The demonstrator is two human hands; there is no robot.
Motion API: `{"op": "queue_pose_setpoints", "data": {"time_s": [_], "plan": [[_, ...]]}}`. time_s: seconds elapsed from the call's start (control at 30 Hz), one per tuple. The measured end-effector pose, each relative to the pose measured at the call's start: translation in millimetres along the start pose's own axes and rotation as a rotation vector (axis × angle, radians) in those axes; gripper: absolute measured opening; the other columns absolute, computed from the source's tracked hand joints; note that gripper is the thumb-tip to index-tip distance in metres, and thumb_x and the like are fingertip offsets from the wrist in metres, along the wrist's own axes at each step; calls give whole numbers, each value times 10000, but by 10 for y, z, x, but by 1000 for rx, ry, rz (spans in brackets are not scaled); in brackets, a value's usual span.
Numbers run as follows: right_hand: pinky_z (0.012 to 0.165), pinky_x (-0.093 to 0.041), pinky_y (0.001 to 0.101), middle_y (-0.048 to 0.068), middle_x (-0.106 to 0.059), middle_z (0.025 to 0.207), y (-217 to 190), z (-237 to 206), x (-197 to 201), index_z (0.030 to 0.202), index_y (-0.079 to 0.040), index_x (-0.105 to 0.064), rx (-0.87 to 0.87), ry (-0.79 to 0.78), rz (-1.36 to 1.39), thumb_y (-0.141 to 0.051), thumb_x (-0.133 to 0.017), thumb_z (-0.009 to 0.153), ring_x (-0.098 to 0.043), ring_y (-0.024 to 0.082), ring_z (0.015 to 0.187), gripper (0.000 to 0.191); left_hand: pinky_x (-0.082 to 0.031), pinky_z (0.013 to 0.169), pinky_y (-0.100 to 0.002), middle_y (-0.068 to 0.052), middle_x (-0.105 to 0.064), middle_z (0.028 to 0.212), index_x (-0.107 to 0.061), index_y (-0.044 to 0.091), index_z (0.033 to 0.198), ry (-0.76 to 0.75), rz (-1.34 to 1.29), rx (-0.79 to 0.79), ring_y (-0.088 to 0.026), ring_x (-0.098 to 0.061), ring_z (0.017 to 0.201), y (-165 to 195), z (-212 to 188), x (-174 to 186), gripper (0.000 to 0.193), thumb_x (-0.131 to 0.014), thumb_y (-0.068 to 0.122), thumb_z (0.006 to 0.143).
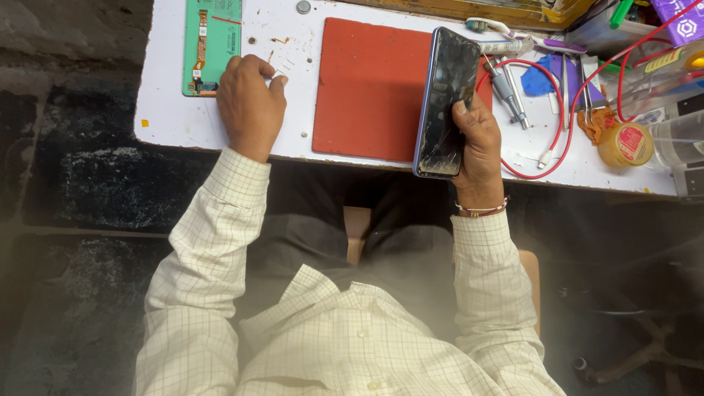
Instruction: The person uses a screwdriver to fasten screws on a disassembled smartphone, then closes the phone and presses its back cover into place. They wipe the phone body with an orange cloth, handle a small transparent film, and press along the phone's edges before setting it on the mat.
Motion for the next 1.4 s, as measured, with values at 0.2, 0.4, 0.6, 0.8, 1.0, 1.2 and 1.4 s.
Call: {"op": "queue_pose_setpoints", "data": {"time_s": [0.2, 0.4, 0.6, 0.8, 1.0, 1.2, 1.4], "plan": [[859, -618, 296, 111, -715, 1171, 30, -2, 107, 1420, 49, -520, -12, 28, 30, -129, -637, 1078, -734, 170, 968, 403, -520, 750, -404, -88, -680, 901, -643, 14, 926, -2, -163, -79, -270, -664, 849, 147, -18, 68, 202, -835, 66, 893], [693, -591, 331, 127, -726, 1067, 36, -2, 104, 1468, 30, -520, -31, -78, 142, -186, -569, 1121, -719, 223, 796, 412, -527, 687, -203, -29, -729, 862, -717, 11, 988, -362, -1292, 215, -68, -632, 734, 519, -123, -87, 101, -785, 53, 928], [688, -586, 341, 145, -721, 1065, 34, -31, 103, 1528, 44, -464, -43, -75, 147, -164, -533, 1131, -714, 228, 758, 453, -543, 662, -190, -17, -710, 833, -708, 24, 967, -404, -1363, 76, -60, -630, 721, 1233, -106, -123, 97, -790, 60, 929], [736, -625, 359, 149, -722, 1105, 29, -37, 48, 1536, 41, -430, -57, -57, 139, -133, -536, 1110, -743, 240, 840, 472, -575, 693, -183, -9, -722, 830, -713, 33, 944, -382, -1241, -4, -46, -652, 735, 1508, -107, -211, 88, -787, 80, 946], [781, -640, 334, 146, -727, 1166, 16, -44, 5, 1513, 56, -433, -54, -41, 129, -110, -543, 1097, -758, 222, 904, 462, -581, 683, -184, -11, -733, 809, -714, 41, 906, -313, -1158, -18, -46, -664, 719, 1524, -79, -198, 87, -793, 71, 928], [840, -629, 290, 140, -711, 1211, 17, -39, 6, 1508, 69, -453, -48, -35, 116, -91, -569, 1096, -749, 187, 978, 457, -591, 657, -186, -5, -737, 790, -710, 53, 886, -275, -1074, -34, -45, -679, 699, 1535, -46, -154, 87, -790, 62, 920], [897, -615, 285, 111, -701, 1231, -4, -29, -71, 1494, 58, -474, -29, -35, 38, -93, -625, 1066, -731, 161, 1015, 478, -576, 630, -183, 5, -729, 761, -693, 55, 859, -221, -915, -54, -37, -674, 677, 1568, -58, -35, 91, -765, 37, 911]]}}
Point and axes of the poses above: each hand's wrist, its own z-axis towards the middle knuckle, its own x-axis out of the back of the hand, y = z × x, the point moved 9 cm from there along z, towards the middle knuckle
